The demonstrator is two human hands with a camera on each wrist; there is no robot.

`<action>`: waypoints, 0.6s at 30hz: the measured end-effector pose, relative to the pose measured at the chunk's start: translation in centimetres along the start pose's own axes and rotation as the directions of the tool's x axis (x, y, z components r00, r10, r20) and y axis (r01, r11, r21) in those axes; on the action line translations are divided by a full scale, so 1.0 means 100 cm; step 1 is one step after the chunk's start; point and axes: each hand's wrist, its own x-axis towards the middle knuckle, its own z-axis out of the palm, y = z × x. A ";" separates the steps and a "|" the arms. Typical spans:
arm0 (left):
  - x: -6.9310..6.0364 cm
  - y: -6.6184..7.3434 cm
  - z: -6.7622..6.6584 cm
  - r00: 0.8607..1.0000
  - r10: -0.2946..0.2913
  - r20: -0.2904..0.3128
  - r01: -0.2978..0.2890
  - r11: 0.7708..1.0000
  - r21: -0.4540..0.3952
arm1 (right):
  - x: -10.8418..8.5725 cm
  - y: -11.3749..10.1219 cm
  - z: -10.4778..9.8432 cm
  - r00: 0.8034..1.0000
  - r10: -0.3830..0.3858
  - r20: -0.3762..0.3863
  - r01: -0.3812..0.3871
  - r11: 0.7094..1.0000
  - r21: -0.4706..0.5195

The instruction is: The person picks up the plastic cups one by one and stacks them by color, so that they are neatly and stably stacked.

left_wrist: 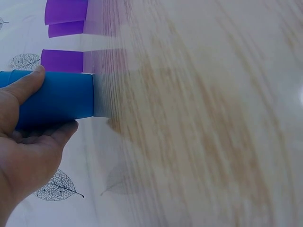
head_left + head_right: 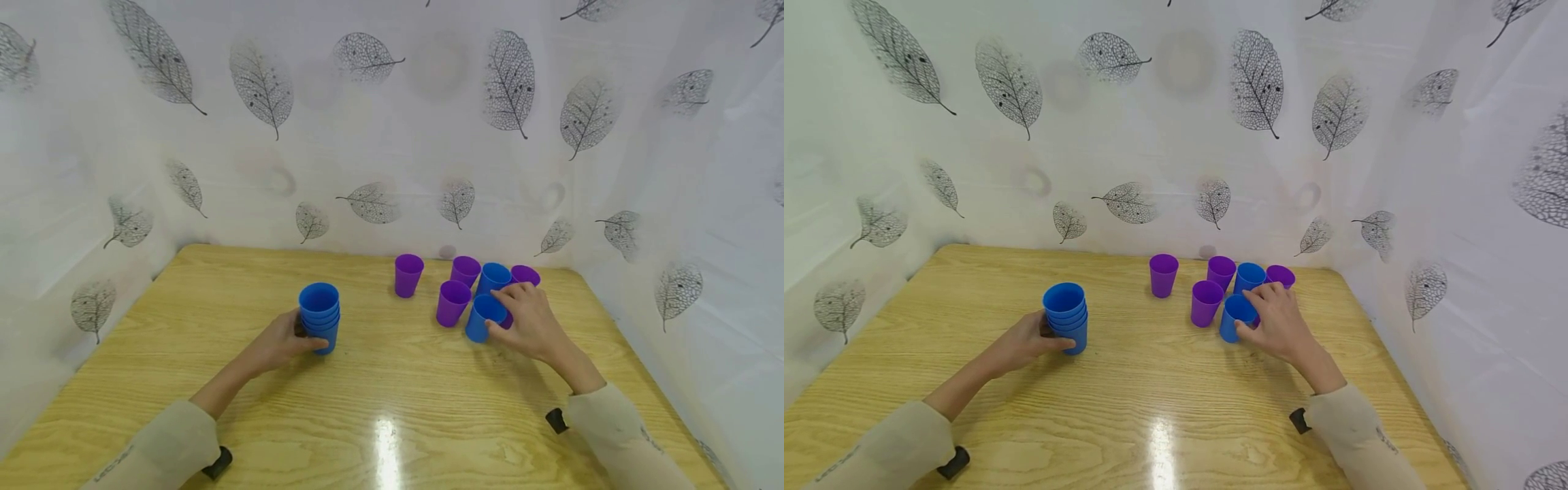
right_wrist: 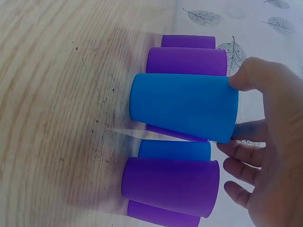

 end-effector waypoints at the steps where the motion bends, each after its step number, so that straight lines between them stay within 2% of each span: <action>1: 0.000 0.000 0.000 1.000 -0.001 -0.001 0.001 1.000 0.001 | 0.000 0.000 0.000 1.000 0.003 0.009 -0.003 1.000 0.001; 11: 0.001 0.001 0.000 1.000 0.004 0.006 -0.004 1.000 0.004 | -0.004 -0.001 0.001 0.999 0.015 0.039 -0.017 0.999 0.050; 18: 0.001 0.000 0.000 1.000 -0.011 -0.001 0.011 1.000 0.017 | -0.007 -0.010 -0.007 0.988 0.074 0.134 -0.092 0.986 0.138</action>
